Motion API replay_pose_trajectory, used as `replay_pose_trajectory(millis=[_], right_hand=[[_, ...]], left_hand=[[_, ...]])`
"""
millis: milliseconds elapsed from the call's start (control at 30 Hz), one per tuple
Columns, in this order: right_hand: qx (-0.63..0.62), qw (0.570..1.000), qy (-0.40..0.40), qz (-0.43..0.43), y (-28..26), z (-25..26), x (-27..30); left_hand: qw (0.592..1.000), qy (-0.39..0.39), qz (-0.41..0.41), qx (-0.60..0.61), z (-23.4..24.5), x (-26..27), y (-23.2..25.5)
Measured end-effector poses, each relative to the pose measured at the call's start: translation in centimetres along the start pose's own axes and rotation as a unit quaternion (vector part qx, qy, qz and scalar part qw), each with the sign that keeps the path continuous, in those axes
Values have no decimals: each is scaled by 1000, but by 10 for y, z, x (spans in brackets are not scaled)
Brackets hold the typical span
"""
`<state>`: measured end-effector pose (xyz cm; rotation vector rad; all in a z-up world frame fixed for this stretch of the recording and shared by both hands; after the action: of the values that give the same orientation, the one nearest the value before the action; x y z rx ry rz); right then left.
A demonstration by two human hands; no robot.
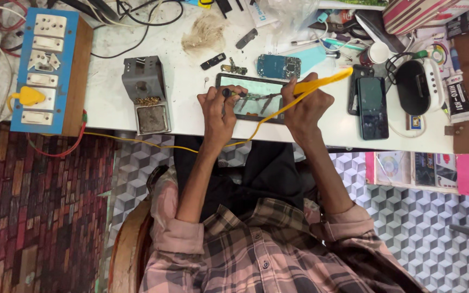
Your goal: The person uses a soldering iron and tweezers to work on a small circuit board placed on a tablet screen. They repeatedly apply heat and adjust components on the board throughout the clip.
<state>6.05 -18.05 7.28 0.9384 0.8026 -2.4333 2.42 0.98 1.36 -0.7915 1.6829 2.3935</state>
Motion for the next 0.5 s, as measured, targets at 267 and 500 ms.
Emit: replay_pose_trajectory(millis=[267, 500], right_hand=[[16, 1000, 22, -14, -4, 0, 0], [-102, 983, 42, -148, 29, -7, 24]], left_hand=[[1000, -5, -6, -1, -1, 2, -1], [1000, 8, -17, -14, -1, 1, -3]])
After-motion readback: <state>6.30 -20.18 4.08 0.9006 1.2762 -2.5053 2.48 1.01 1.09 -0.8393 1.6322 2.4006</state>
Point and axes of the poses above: each hand's wrist, its own x-axis away from the middle knuckle, its own z-axis out of the back of the hand, y = z × x, the point moved 3 cm from there along -x, towards the middle knuckle, and after that the axes turned 2 degrees about x, right-handed, at the moved point
